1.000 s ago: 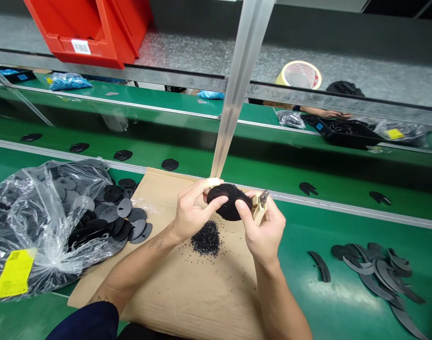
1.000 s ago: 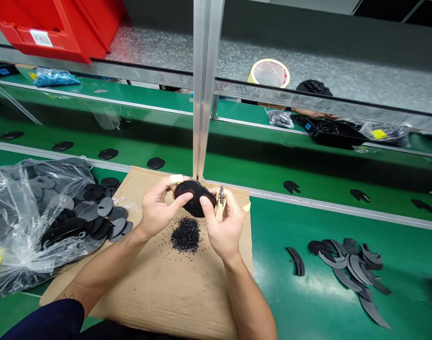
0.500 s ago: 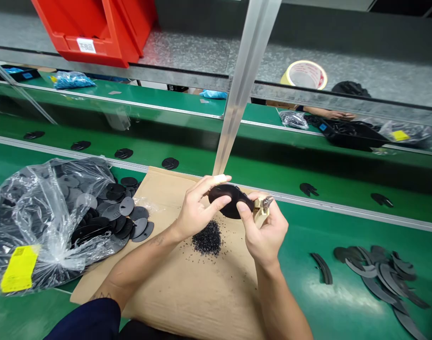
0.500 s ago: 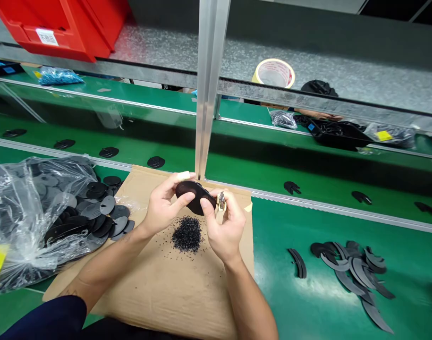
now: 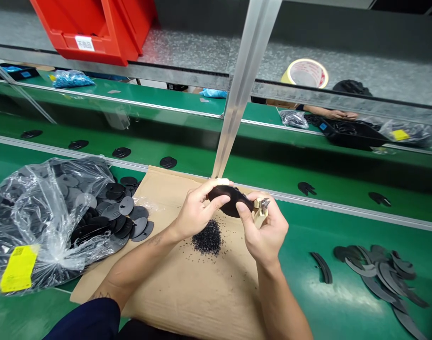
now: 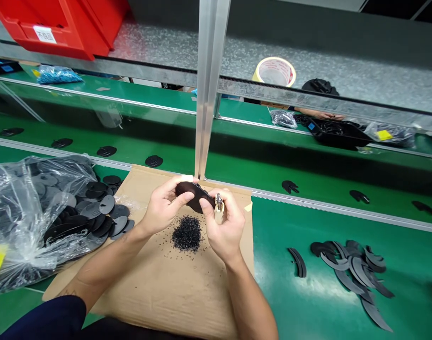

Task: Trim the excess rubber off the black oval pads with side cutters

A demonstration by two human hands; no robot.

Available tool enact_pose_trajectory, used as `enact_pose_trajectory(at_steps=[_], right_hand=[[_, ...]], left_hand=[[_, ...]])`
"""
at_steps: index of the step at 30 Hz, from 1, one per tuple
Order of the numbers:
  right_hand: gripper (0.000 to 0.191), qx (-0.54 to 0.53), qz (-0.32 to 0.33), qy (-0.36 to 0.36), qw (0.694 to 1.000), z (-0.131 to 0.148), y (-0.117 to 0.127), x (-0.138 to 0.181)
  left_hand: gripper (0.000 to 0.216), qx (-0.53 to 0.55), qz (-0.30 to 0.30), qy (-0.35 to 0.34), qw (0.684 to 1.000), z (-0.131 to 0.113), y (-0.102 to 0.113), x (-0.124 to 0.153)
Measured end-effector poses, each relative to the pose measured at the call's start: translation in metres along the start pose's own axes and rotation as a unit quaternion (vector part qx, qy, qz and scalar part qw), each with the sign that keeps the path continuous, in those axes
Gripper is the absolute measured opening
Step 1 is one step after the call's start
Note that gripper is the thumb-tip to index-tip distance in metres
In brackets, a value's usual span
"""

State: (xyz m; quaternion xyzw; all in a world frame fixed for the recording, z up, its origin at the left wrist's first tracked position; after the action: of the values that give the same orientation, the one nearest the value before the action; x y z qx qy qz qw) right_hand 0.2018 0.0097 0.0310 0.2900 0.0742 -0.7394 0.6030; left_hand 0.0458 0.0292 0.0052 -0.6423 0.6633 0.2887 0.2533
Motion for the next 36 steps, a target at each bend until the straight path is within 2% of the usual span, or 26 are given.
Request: enact_pose_trajectory(at_steps=[5,8,11,14,17,20,24,27,36], right_hand=[[0.007,0.018,0.037,0.048,0.998,0.004,0.003,-0.003],[0.011,0.023,0.057,0.082,0.995,0.006,0.007,-0.005],[0.013,0.048,0.063,0.107,0.991,0.006,0.010,-0.006],[0.015,0.079,0.077,0.137,0.984,0.005,0.013,-0.007],[0.019,0.058,0.092,0.165,0.980,0.006,0.016,-0.008],[0.019,0.017,0.095,0.175,0.980,0.005,0.016,-0.008],[0.018,-0.006,0.089,0.177,0.980,0.006,0.013,-0.006],[0.020,-0.018,0.093,0.180,0.979,0.007,0.012,-0.006],[0.024,-0.004,0.137,0.193,0.972,0.004,0.011,-0.009]], left_hand=[[0.021,-0.022,0.018,-0.036,0.999,-0.006,0.007,-0.003],[0.016,-0.079,0.048,-0.098,0.991,-0.011,0.012,-0.005],[0.012,-0.143,0.081,-0.179,0.970,-0.016,0.011,-0.007],[0.023,-0.165,0.070,-0.226,0.958,-0.020,0.010,-0.008],[0.035,-0.118,0.054,-0.211,0.969,-0.021,0.011,-0.008],[0.028,-0.064,0.058,-0.190,0.978,-0.023,0.012,-0.008],[0.031,-0.037,0.052,-0.176,0.982,-0.026,0.012,-0.008],[0.032,-0.037,0.051,-0.185,0.981,-0.028,0.012,-0.008],[0.015,-0.124,0.042,-0.243,0.961,-0.035,0.017,-0.007]])
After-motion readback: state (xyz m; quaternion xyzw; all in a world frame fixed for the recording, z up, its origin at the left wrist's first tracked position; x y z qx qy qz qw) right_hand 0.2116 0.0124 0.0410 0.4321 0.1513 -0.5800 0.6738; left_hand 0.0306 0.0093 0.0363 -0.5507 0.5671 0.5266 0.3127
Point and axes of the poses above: each hand's wrist, its own x-axis away from the middle knuckle, its own y-axis out of the back of the hand, z = x × y, the point moved 3 cm from there along -x, towards the middle knuckle, and after that the axes turned 9 degrees about -y, right-handed, at the moved point
